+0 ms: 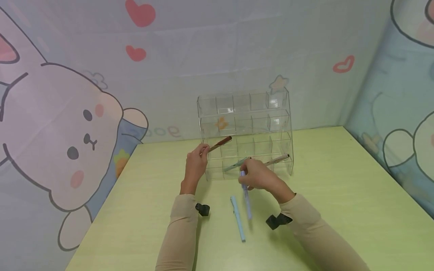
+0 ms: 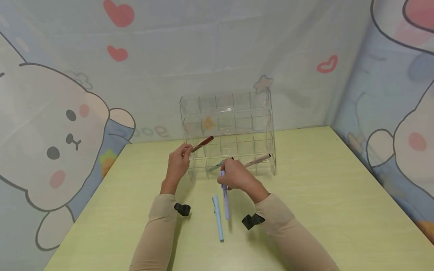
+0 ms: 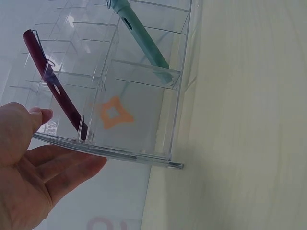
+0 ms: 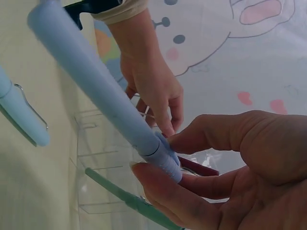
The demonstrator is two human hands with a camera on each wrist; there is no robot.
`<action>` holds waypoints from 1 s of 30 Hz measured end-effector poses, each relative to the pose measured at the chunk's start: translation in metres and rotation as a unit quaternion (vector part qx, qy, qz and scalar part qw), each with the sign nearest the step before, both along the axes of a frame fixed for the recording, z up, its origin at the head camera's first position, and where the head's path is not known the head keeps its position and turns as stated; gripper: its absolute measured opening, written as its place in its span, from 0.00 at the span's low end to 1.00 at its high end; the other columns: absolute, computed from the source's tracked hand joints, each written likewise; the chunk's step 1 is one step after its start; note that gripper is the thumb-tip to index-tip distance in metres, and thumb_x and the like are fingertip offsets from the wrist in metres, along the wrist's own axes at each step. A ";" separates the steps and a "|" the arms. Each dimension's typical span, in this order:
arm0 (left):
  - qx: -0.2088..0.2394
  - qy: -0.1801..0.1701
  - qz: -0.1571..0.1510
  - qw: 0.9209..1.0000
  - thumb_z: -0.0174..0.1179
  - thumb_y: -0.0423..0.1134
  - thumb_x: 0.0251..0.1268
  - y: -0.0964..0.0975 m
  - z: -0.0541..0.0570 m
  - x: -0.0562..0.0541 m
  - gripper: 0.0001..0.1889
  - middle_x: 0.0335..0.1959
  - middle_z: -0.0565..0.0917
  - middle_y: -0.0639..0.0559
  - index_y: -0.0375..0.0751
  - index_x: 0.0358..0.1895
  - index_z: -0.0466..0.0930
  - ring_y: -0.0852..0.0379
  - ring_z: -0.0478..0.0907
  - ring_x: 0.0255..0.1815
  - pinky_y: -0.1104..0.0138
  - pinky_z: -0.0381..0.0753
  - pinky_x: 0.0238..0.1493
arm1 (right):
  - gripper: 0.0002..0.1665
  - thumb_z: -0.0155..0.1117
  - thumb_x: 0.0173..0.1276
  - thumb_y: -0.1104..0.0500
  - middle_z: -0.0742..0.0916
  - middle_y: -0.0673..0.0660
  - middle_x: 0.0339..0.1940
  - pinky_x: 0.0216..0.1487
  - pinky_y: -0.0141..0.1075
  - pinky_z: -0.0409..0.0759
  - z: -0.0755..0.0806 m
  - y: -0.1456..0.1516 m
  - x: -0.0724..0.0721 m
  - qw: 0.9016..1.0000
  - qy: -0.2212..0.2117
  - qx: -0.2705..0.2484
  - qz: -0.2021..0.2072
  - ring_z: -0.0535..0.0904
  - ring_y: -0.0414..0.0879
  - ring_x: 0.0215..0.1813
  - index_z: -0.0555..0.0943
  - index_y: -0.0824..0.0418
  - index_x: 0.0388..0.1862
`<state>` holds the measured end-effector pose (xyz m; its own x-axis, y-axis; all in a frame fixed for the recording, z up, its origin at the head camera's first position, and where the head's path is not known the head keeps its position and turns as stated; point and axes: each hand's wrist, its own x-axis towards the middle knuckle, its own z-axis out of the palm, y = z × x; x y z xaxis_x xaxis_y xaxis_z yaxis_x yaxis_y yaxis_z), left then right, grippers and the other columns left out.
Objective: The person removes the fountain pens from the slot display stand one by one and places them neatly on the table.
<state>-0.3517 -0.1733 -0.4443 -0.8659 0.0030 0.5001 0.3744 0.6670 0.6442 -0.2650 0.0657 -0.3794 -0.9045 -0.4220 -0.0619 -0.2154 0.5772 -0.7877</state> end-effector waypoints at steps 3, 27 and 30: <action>0.000 -0.002 0.001 1.000 0.52 0.45 0.80 0.000 0.000 0.000 0.12 0.42 0.88 0.40 0.44 0.48 0.82 0.61 0.57 0.11 0.65 0.60 0.15 | 0.24 0.59 0.63 0.68 0.80 0.65 0.44 0.33 0.40 0.85 -0.007 -0.004 0.000 1.000 -0.020 -0.004 0.009 0.85 0.50 0.30 0.74 0.79 0.58; -0.003 0.004 0.007 1.000 0.52 0.45 0.80 0.000 -0.002 -0.003 0.11 0.39 0.88 0.43 0.45 0.47 0.82 0.61 0.57 0.11 0.66 0.59 0.15 | 0.26 0.56 0.55 0.72 0.60 0.45 0.09 0.18 0.30 0.59 -0.035 -0.016 -0.009 0.997 0.001 0.045 0.061 0.59 0.38 0.14 0.59 0.52 0.08; -0.002 0.004 0.006 1.000 0.52 0.45 0.80 -0.001 -0.002 -0.003 0.11 0.40 0.88 0.42 0.45 0.47 0.82 0.61 0.57 0.11 0.66 0.59 0.15 | 0.26 0.57 0.55 0.72 0.62 0.45 0.09 0.18 0.30 0.60 -0.035 -0.016 -0.009 0.997 -0.001 0.053 0.055 0.61 0.38 0.14 0.60 0.53 0.08</action>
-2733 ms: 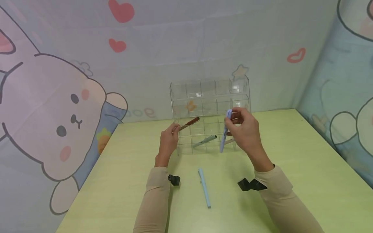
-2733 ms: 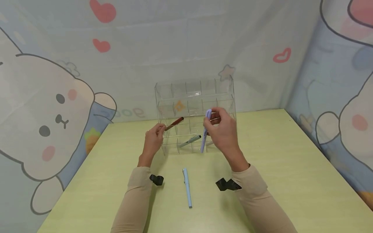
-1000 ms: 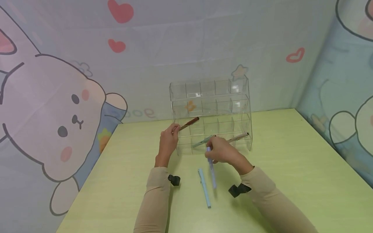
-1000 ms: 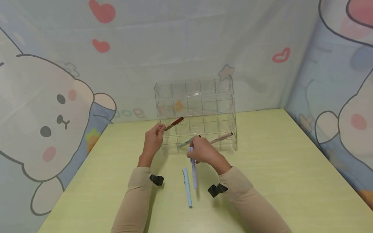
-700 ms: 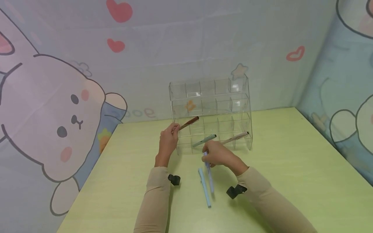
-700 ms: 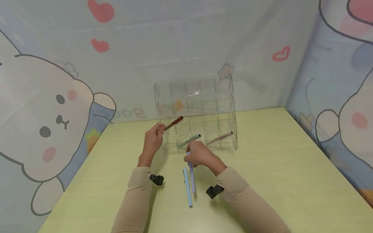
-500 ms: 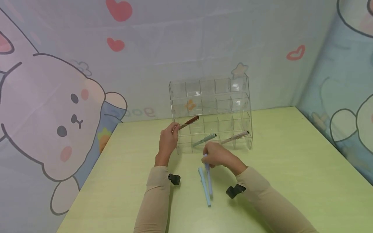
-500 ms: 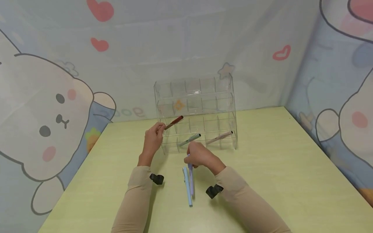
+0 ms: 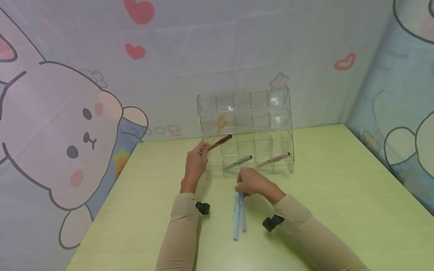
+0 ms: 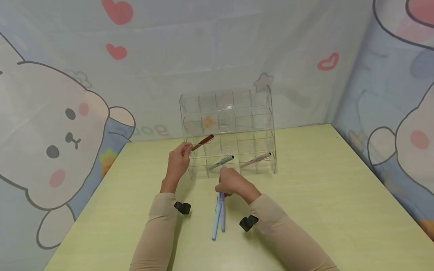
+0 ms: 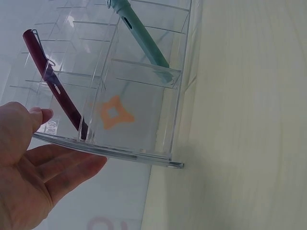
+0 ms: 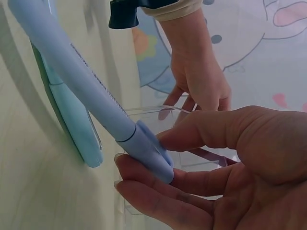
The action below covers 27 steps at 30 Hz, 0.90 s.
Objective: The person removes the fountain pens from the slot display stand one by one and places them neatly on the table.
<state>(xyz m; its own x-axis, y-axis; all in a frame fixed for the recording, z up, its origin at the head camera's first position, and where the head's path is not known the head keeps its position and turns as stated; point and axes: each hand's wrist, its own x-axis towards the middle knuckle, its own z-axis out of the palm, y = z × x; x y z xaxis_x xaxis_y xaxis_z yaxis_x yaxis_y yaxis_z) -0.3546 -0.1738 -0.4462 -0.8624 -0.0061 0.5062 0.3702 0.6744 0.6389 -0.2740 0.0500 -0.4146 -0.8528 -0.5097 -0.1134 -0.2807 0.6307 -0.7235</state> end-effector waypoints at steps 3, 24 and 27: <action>-0.001 -0.002 0.000 1.000 0.52 0.45 0.80 0.000 0.001 0.000 0.11 0.40 0.88 0.41 0.45 0.48 0.82 0.61 0.57 0.11 0.65 0.59 0.15 | 0.25 0.58 0.56 0.72 0.65 0.45 0.08 0.18 0.30 0.61 -0.001 0.000 0.000 1.000 0.001 0.011 -0.003 0.63 0.38 0.14 0.61 0.54 0.07; -0.004 -0.016 0.003 1.000 0.51 0.46 0.80 0.001 0.003 0.003 0.12 0.44 0.87 0.42 0.45 0.50 0.82 0.60 0.57 0.11 0.65 0.60 0.15 | 0.17 0.58 0.60 0.70 0.63 0.48 0.16 0.20 0.31 0.57 -0.010 -0.001 -0.012 0.996 0.078 0.015 -0.042 0.55 0.39 0.16 0.67 0.58 0.16; -0.004 -0.015 0.003 1.000 0.52 0.46 0.80 0.001 0.003 0.003 0.12 0.44 0.87 0.42 0.45 0.50 0.82 0.61 0.57 0.11 0.65 0.60 0.15 | 0.04 0.58 0.62 0.69 0.78 0.56 0.26 0.25 0.34 0.68 -0.009 -0.001 -0.013 0.994 0.087 0.025 -0.055 0.66 0.42 0.22 0.80 0.70 0.30</action>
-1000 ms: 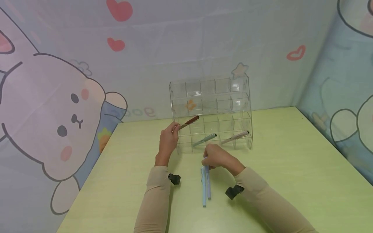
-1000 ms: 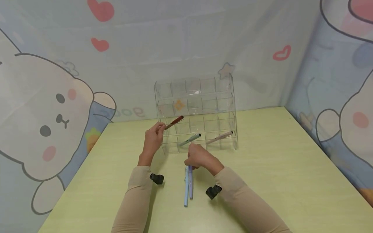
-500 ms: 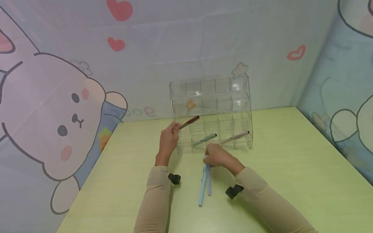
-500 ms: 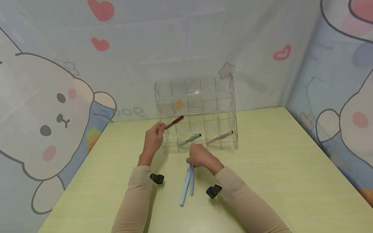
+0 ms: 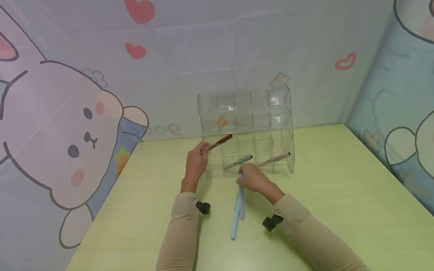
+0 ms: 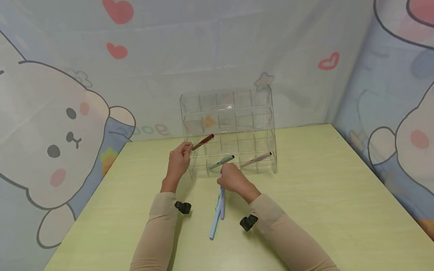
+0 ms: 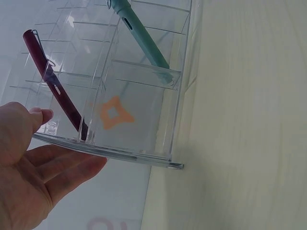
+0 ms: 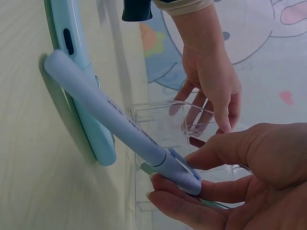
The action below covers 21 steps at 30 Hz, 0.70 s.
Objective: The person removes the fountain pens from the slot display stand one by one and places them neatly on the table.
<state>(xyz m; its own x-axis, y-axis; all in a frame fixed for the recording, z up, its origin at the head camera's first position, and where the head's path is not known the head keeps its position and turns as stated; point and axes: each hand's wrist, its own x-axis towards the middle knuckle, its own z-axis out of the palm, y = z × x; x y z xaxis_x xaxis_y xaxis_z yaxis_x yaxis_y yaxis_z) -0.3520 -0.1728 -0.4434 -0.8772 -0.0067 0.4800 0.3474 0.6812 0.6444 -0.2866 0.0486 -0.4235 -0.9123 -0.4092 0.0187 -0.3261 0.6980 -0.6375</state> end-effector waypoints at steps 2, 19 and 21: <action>0.001 0.001 -0.002 1.000 0.51 0.46 0.80 0.000 0.000 0.000 0.12 0.44 0.87 0.42 0.45 0.50 0.82 0.61 0.57 0.11 0.65 0.60 0.15 | 0.12 0.58 0.63 0.69 0.84 0.64 0.40 0.33 0.38 0.76 0.001 0.000 0.000 1.000 0.005 0.004 -0.008 0.75 0.47 0.31 0.81 0.77 0.42; 0.002 -0.004 -0.002 1.000 0.50 0.47 0.80 0.000 -0.001 -0.001 0.13 0.43 0.87 0.42 0.46 0.50 0.82 0.60 0.57 0.12 0.65 0.60 0.15 | 0.14 0.59 0.63 0.69 0.85 0.63 0.40 0.30 0.35 0.73 0.001 -0.002 0.001 1.000 0.010 -0.004 -0.017 0.70 0.44 0.28 0.81 0.78 0.44; 0.002 -0.006 -0.002 1.000 0.50 0.47 0.80 0.000 -0.001 -0.001 0.13 0.43 0.87 0.42 0.46 0.50 0.82 0.60 0.58 0.12 0.65 0.61 0.16 | 0.05 0.59 0.62 0.69 0.77 0.54 0.23 0.23 0.32 0.65 -0.001 -0.001 0.001 1.000 0.000 0.002 -0.004 0.63 0.41 0.21 0.79 0.71 0.27</action>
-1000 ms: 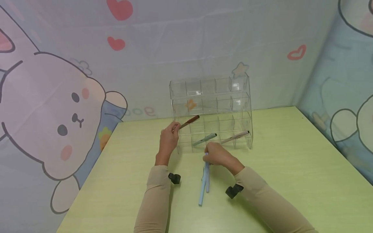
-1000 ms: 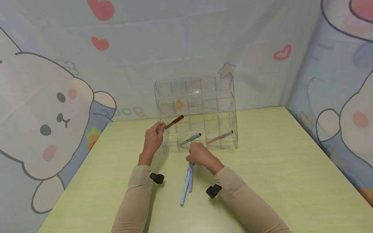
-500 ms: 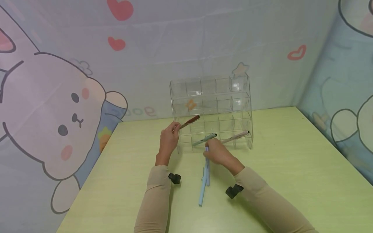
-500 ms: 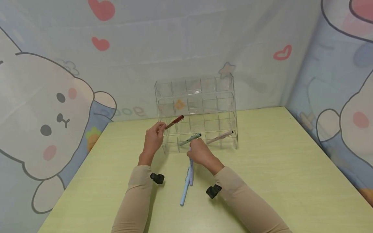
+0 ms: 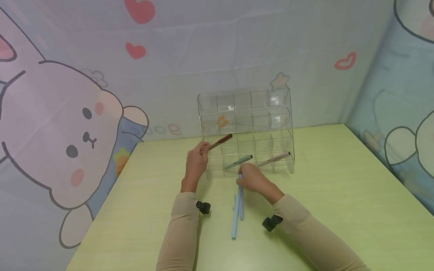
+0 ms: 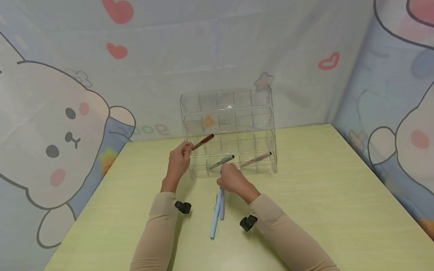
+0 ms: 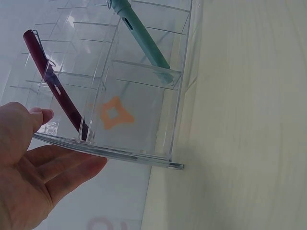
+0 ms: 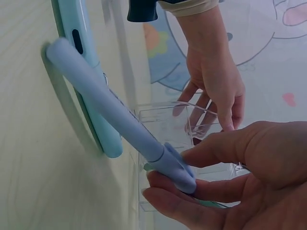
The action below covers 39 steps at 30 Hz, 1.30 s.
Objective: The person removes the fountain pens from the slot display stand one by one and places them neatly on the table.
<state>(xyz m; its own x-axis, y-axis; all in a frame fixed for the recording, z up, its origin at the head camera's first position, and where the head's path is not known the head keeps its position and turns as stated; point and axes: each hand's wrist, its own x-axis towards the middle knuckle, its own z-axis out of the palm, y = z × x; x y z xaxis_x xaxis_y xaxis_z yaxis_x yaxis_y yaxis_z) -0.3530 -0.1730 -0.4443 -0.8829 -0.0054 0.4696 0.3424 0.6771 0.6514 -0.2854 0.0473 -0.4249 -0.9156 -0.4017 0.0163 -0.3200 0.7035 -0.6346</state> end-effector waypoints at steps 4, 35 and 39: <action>0.001 0.002 -0.001 1.000 0.50 0.47 0.80 0.000 0.000 0.000 0.13 0.42 0.87 0.41 0.45 0.50 0.82 0.59 0.58 0.12 0.64 0.61 0.16 | 0.25 0.57 0.59 0.71 0.60 0.45 0.10 0.18 0.30 0.56 -0.003 0.001 0.003 0.999 -0.027 0.011 0.028 0.54 0.37 0.14 0.58 0.55 0.11; -0.002 0.013 -0.006 1.000 0.50 0.45 0.81 0.000 0.003 0.003 0.13 0.37 0.87 0.43 0.44 0.49 0.82 0.57 0.62 0.15 0.62 0.64 0.18 | 0.28 0.56 0.58 0.75 0.69 0.47 0.05 0.14 0.28 0.67 -0.013 -0.008 0.008 0.992 -0.078 0.076 0.060 0.70 0.39 0.11 0.59 0.55 0.07; -0.001 0.015 -0.009 1.000 0.50 0.45 0.81 0.000 0.003 0.002 0.13 0.39 0.87 0.41 0.43 0.50 0.82 0.58 0.61 0.14 0.64 0.62 0.17 | 0.28 0.56 0.57 0.76 0.69 0.47 0.05 0.15 0.28 0.66 -0.013 -0.009 0.009 0.992 -0.078 0.081 0.057 0.68 0.38 0.10 0.60 0.55 0.06</action>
<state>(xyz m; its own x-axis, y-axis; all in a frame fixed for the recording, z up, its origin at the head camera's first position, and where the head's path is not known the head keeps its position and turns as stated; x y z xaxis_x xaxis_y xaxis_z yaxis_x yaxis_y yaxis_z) -0.3506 -0.1728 -0.4414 -0.8684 0.0119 0.4957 0.3739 0.6724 0.6388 -0.2762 0.0378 -0.4378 -0.8498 -0.4893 -0.1958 -0.3103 0.7647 -0.5647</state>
